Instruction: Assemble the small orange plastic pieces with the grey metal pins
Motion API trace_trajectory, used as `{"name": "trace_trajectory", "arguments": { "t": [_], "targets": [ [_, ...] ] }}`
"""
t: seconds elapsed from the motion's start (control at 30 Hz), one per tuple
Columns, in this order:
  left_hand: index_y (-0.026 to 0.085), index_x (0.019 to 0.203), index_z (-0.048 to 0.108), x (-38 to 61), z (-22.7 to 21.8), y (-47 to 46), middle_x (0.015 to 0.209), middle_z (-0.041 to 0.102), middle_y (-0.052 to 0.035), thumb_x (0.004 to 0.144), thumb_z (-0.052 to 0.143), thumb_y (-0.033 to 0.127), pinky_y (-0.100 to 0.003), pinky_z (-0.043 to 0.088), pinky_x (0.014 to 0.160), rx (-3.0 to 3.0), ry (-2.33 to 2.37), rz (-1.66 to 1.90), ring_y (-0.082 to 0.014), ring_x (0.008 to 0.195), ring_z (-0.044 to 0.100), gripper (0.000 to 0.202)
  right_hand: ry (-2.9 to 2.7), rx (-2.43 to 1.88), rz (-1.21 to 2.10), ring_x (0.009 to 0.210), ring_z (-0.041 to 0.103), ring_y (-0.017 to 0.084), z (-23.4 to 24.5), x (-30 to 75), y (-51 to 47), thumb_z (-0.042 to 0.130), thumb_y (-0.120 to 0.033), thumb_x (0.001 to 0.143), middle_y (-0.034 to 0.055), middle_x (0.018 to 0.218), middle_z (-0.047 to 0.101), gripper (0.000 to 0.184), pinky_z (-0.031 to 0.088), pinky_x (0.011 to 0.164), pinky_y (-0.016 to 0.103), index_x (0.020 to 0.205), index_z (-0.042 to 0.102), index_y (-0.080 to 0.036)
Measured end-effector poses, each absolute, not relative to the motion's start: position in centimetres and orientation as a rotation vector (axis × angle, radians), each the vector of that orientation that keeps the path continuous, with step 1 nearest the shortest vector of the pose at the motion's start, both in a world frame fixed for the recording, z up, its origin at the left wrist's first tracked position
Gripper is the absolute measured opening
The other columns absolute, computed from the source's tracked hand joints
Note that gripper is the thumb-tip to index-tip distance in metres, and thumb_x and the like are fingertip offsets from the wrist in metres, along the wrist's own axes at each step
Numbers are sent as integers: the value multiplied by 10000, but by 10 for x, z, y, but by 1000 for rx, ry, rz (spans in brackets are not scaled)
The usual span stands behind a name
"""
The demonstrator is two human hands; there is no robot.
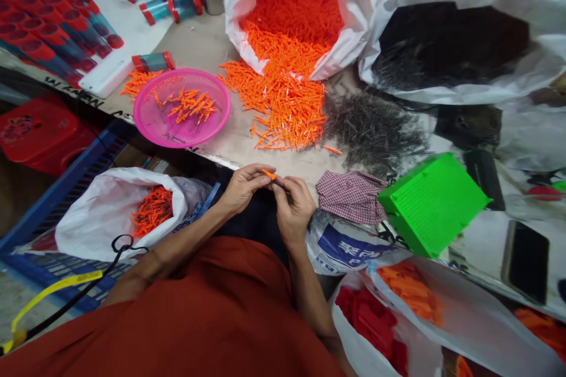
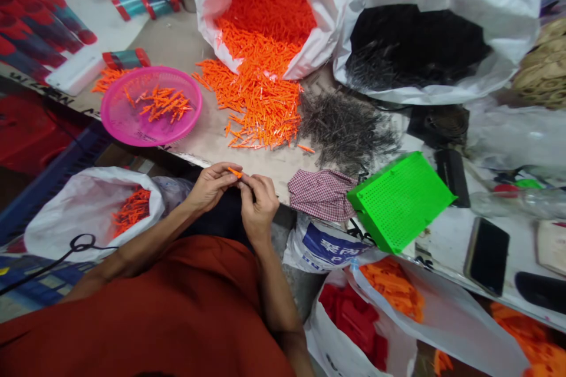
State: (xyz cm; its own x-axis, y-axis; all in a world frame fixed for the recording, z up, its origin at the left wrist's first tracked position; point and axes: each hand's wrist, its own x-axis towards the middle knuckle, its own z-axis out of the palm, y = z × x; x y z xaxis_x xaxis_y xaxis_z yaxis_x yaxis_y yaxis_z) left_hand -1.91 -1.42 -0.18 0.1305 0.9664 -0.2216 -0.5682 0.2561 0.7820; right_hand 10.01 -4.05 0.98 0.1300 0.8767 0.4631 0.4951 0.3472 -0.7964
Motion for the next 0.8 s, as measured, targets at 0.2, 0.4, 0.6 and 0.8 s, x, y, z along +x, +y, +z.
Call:
{"name": "trace_trajectory", "arguments": {
  "t": [0.2, 0.4, 0.6, 0.8],
  "targets": [
    [153, 827, 698, -21, -1, -14, 679, 677, -12, 601, 772, 230, -223, 496, 652, 590, 804, 1227, -95, 606, 613, 250, -1536, -1301, 392, 796, 609, 153, 8, 98, -39, 590, -177, 812, 23, 832, 629, 120, 511, 689, 303, 873, 677, -233],
    [143, 776, 686, -21, 1, -12, 678, 678, -15, 603, 775, 243, -225, 500, 643, 558, 801, 1245, -100, 610, 618, 219, -1533, -1286, 380, 788, 611, 143, 8, 96, -38, 602, -160, 804, 20, 825, 625, 114, 511, 683, 286, 868, 674, -222],
    [135, 749, 669, -20, 1, -12, 693, 685, -22, 618, 756, 228, -230, 510, 645, 520, 798, 1254, -113, 641, 633, 182, -1500, -1291, 436, 794, 611, 139, 6, 94, -39, 605, -162, 802, 22, 843, 633, 98, 505, 697, 276, 862, 667, -209],
    [117, 758, 647, -22, 2, -9, 648, 669, -31, 643, 722, 261, -218, 483, 548, 566, 909, 1247, -109, 551, 609, 198, -1443, -1370, 497, 720, 601, 137, 5, 100, -34, 586, -210, 814, 21, 797, 639, 76, 480, 615, 254, 853, 649, -191]
  ]
}}
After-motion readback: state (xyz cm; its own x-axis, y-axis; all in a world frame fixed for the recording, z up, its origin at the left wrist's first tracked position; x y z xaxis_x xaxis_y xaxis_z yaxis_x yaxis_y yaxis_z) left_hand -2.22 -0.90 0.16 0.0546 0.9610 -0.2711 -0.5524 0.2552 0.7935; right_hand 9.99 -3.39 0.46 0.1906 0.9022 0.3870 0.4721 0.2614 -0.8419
